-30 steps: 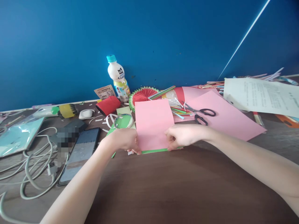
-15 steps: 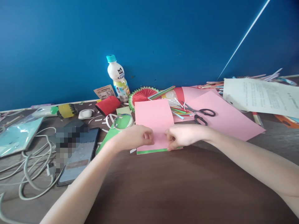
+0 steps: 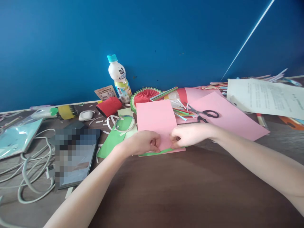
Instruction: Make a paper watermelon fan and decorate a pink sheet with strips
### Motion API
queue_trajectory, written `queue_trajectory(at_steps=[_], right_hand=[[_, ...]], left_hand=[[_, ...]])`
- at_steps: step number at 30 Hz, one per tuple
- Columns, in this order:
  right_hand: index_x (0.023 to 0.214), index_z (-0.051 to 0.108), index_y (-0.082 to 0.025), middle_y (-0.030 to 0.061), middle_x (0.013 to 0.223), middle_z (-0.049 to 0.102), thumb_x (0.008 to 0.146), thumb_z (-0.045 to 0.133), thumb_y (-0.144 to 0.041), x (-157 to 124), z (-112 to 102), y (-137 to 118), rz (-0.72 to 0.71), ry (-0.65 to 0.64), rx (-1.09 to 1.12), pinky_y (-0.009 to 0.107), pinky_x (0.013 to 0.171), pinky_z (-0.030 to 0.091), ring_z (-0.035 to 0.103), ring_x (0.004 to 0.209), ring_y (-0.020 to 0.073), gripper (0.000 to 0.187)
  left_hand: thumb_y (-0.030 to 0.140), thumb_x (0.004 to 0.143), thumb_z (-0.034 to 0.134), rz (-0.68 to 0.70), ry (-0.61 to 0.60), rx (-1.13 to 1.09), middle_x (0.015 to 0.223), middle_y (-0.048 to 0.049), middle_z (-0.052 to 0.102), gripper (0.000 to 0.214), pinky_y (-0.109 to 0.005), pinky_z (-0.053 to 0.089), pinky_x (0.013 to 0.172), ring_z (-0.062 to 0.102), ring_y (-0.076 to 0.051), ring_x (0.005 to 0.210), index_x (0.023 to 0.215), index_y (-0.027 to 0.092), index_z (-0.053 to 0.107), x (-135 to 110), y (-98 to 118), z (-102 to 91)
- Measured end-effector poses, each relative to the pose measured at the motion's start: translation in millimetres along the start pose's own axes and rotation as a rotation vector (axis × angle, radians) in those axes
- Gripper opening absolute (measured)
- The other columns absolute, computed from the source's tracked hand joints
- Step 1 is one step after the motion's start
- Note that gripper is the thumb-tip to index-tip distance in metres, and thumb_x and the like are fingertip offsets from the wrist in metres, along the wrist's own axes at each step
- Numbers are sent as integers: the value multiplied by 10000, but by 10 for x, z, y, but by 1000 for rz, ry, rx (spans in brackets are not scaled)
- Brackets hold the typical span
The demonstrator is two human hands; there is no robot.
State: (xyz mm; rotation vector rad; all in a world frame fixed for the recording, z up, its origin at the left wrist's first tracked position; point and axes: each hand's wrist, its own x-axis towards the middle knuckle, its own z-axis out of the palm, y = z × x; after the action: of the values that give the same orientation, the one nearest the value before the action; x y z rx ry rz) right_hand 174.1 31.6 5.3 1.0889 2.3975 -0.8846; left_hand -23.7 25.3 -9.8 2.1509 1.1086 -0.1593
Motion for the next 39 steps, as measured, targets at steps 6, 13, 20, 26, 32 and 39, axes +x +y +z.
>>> queue_trajectory(at_steps=[6, 13, 20, 26, 32, 39], right_hand=[[580, 509, -187, -23, 562, 472, 715, 459, -379, 6, 2, 15, 5, -28, 12, 239, 449, 244, 395, 490, 94, 240], [583, 524, -180, -21, 585, 492, 726, 463, -387, 19, 28, 34, -7, -38, 19, 241, 459, 246, 392, 493, 87, 259], [595, 515, -171, -12, 617, 501, 728, 477, -411, 31, 30, 34, -10, -26, 30, 239, 496, 267, 414, 525, 91, 277], [576, 500, -175, -18, 590, 477, 726, 478, -401, 24, 22, 13, 5, -30, 17, 240, 476, 254, 389, 503, 89, 272], [577, 496, -172, -15, 603, 485, 722, 484, -388, 24, 28, 12, -11, -33, 30, 243, 483, 261, 398, 511, 90, 260], [592, 508, -166, -6, 628, 510, 723, 483, -385, 14, 29, 13, -18, -24, 47, 243, 499, 264, 413, 531, 95, 257]], left_hand=[[299, 674, 579, 17, -20, -9, 680, 52, 506, 119, -209, 301, 531, 454, -94, 634, 700, 194, 530, 13, -54, 9], [181, 646, 587, 70, -127, -56, 749, 39, 505, 106, -191, 341, 596, 458, -94, 698, 747, 179, 554, -46, -18, -98], [192, 669, 556, 107, -178, 50, 804, 16, 486, 95, -221, 345, 612, 449, -120, 743, 762, 174, 549, -95, -36, -154], [207, 680, 538, 117, -185, 81, 815, 16, 474, 81, -229, 350, 626, 437, -124, 750, 757, 181, 544, -97, -47, -156], [207, 672, 529, 107, -212, 86, 822, 6, 482, 94, -235, 359, 643, 441, -130, 758, 757, 173, 548, -95, -14, -174], [192, 663, 537, 110, -208, 73, 826, 6, 488, 95, -233, 354, 641, 439, -128, 756, 754, 171, 553, -94, -20, -171]])
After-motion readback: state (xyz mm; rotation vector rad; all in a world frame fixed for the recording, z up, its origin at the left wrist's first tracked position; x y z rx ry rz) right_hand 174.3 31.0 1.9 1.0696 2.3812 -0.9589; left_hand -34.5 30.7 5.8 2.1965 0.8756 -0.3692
